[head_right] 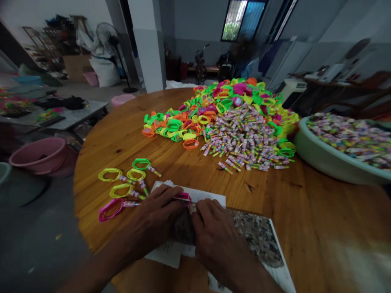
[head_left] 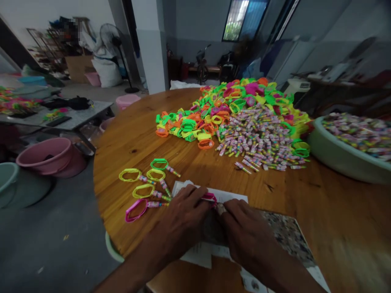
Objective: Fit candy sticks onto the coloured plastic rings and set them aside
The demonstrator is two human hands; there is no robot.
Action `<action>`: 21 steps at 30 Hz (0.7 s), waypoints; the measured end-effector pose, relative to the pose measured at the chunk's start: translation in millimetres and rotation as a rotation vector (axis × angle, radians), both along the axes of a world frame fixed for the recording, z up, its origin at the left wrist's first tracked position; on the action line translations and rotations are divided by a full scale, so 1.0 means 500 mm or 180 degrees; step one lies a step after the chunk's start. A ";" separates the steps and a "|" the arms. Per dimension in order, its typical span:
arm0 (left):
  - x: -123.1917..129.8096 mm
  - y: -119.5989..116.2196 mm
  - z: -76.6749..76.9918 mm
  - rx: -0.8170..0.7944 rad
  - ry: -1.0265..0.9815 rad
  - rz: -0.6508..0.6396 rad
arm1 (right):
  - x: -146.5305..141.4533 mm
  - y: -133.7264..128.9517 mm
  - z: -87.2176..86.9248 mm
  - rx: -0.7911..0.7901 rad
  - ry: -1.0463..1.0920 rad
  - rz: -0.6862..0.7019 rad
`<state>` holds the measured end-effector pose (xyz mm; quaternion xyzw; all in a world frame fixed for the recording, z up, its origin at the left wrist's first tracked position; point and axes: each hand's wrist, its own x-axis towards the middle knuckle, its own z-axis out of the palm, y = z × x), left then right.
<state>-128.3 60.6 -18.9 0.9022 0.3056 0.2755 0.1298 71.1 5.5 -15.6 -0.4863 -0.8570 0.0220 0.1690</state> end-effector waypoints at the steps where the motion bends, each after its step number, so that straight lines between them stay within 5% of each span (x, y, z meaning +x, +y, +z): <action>1: -0.001 0.001 -0.003 0.0047 -0.0040 0.0005 | -0.002 0.001 0.003 0.0025 -0.0041 -0.0017; 6: 0.001 0.006 0.007 0.0296 -0.0204 0.0144 | -0.015 0.008 0.010 0.0177 -0.0159 0.0008; 13: 0.046 -0.009 0.049 -0.0188 0.0653 0.1080 | -0.017 0.006 -0.025 0.0550 0.0746 -0.0385; 21: 0.072 -0.018 0.053 -0.0709 0.0930 0.1450 | 0.000 0.007 -0.029 0.0232 0.0367 -0.0194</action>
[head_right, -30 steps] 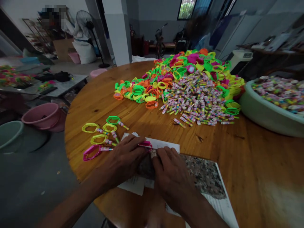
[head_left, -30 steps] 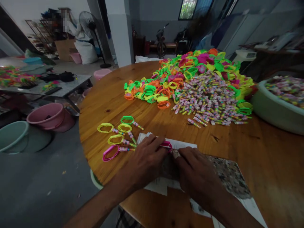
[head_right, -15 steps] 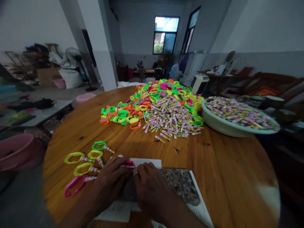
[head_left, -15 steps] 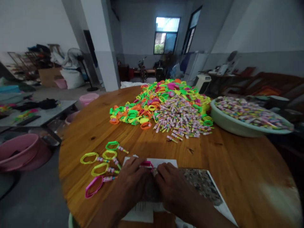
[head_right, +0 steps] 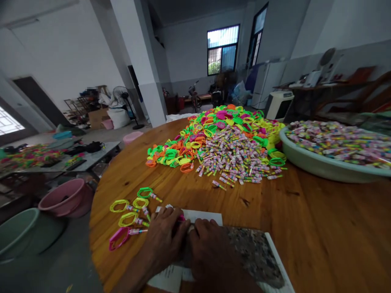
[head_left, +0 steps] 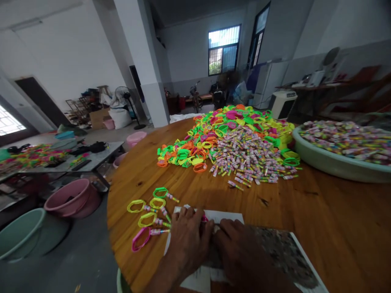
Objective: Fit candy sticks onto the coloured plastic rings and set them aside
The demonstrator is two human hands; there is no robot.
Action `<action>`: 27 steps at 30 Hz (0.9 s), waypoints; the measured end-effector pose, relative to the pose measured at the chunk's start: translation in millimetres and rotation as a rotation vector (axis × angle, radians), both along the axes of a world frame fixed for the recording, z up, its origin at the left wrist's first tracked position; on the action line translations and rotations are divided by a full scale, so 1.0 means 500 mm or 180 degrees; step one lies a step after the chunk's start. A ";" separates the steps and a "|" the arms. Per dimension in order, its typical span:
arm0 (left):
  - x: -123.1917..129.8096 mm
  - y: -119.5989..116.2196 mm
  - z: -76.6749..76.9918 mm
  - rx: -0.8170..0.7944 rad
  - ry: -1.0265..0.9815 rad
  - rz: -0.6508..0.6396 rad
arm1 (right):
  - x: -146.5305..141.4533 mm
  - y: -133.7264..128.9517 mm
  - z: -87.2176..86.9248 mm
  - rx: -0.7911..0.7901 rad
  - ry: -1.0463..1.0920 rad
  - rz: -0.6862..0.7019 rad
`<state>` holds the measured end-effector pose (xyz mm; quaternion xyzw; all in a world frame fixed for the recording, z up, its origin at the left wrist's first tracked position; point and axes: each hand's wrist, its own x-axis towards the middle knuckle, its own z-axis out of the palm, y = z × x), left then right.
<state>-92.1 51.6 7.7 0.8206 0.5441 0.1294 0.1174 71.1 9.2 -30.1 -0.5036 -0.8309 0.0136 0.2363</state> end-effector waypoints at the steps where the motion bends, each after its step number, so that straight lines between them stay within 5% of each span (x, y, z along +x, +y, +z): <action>1: 0.001 0.000 -0.002 -0.0022 -0.0043 -0.0006 | 0.000 0.003 0.000 0.0009 -0.0059 0.0023; 8: 0.000 0.009 -0.018 -0.0039 -0.0418 -0.0186 | -0.012 0.019 0.003 0.0882 -0.0554 0.0062; 15: 0.000 0.012 -0.026 -0.0049 -0.0521 -0.0167 | -0.018 0.030 0.013 0.1148 -0.0461 0.0044; 20: 0.001 0.010 -0.027 0.0051 -0.0461 -0.0116 | -0.021 0.019 0.007 0.0778 -0.0709 0.0212; 24: -0.005 0.007 -0.015 0.0056 -0.0627 -0.0156 | 0.007 0.023 0.037 0.0218 -0.0487 0.0309; 27: -0.048 0.019 0.007 0.0364 -0.0585 -0.0001 | 0.063 0.062 0.059 -0.0330 -0.0275 -0.0052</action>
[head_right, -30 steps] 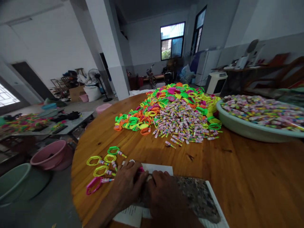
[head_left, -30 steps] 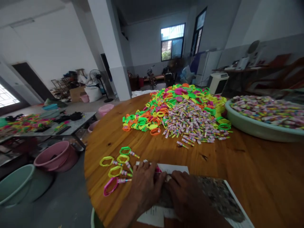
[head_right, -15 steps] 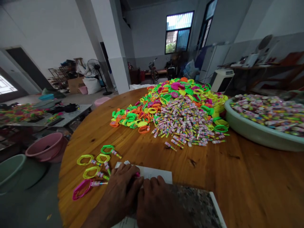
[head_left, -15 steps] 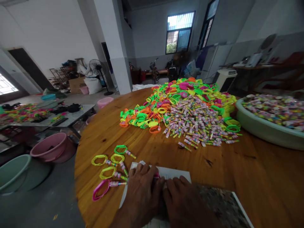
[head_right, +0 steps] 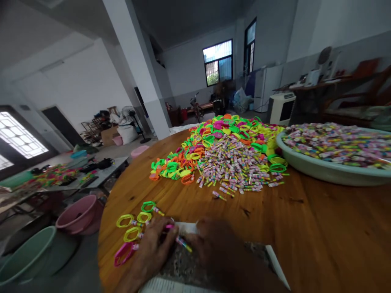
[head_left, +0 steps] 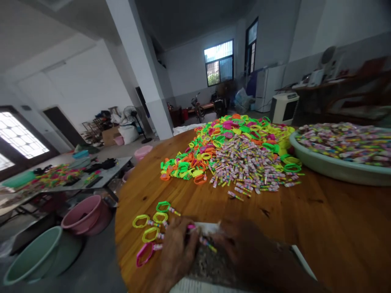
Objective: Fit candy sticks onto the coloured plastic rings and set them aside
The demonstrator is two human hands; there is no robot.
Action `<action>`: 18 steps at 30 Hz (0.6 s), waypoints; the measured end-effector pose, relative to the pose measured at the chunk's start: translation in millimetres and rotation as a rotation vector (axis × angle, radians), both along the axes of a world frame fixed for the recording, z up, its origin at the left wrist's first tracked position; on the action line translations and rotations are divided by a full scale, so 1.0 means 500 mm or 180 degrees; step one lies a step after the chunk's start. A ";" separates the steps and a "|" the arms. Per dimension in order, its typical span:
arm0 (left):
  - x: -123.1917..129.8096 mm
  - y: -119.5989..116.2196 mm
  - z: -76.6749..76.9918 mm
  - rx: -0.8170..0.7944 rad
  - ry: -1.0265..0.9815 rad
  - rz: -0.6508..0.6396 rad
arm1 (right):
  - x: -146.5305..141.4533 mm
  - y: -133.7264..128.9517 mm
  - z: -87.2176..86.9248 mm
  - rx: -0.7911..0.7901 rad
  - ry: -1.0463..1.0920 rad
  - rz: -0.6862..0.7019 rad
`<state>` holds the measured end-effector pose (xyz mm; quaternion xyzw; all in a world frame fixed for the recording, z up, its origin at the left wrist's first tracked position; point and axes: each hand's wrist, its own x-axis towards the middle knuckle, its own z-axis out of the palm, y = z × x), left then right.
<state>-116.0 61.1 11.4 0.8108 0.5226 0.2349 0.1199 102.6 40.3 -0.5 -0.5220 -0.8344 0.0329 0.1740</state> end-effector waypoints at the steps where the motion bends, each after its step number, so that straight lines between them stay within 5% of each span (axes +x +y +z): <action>1: -0.023 0.008 0.012 0.0165 0.0158 0.0136 | 0.022 0.020 0.002 -0.0027 -0.0078 -0.0258; 5: -0.117 0.056 0.068 0.0637 0.1328 0.0724 | 0.094 0.103 -0.021 0.0166 -0.0578 -0.1014; 8: -0.130 0.111 0.091 0.0785 0.1773 0.0843 | 0.117 0.144 -0.043 0.0161 -0.0656 -0.1100; 13: -0.012 0.227 0.055 0.0296 0.1302 -0.0093 | 0.129 0.172 -0.050 0.0043 -0.0744 -0.1015; 18: 0.102 0.316 0.002 0.0094 0.1270 -0.0258 | 0.133 0.181 -0.051 -0.0051 -0.0714 -0.0929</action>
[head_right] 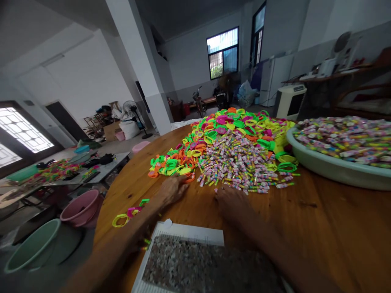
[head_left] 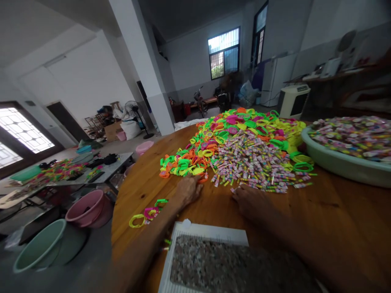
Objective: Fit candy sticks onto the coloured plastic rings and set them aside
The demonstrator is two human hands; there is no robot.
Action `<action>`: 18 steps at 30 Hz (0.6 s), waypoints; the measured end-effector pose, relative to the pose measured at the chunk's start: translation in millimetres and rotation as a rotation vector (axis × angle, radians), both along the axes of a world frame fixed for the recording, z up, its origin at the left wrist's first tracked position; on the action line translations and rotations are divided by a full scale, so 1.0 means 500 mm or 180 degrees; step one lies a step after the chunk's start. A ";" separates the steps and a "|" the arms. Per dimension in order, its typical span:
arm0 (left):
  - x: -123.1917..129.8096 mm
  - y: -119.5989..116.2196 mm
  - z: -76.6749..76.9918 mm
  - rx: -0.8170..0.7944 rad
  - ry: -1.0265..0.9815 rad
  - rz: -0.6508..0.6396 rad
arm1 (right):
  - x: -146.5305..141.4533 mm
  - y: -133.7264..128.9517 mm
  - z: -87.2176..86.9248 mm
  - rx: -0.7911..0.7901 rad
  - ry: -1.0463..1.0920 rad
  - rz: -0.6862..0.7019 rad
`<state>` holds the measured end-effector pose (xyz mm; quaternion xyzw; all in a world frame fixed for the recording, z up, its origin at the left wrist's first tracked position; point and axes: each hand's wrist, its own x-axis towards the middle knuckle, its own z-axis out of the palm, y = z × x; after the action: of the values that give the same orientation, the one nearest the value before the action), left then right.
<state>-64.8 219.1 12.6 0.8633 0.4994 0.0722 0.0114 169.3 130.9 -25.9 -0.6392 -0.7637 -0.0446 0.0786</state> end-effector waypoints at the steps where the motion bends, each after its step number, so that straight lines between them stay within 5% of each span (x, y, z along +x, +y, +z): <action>1: 0.011 0.011 -0.006 0.0002 0.0021 0.0015 | -0.001 0.001 0.000 0.0006 0.0007 -0.0001; 8: 0.011 0.016 -0.005 -0.0109 0.0005 -0.0118 | -0.007 -0.004 0.016 -0.0014 0.0184 0.0168; 15: -0.081 -0.168 0.041 -0.0628 -0.0753 -0.0933 | -0.052 -0.133 0.058 -0.0080 0.0969 0.0814; 18: -0.116 -0.244 0.052 -0.0748 -0.0707 -0.0877 | -0.080 -0.186 0.059 -0.0024 0.1355 0.1053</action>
<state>-122.6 97.2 38.7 0.9028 0.3774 0.1059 0.1767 129.1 37.7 3.7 -0.5010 -0.8242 0.1072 0.2413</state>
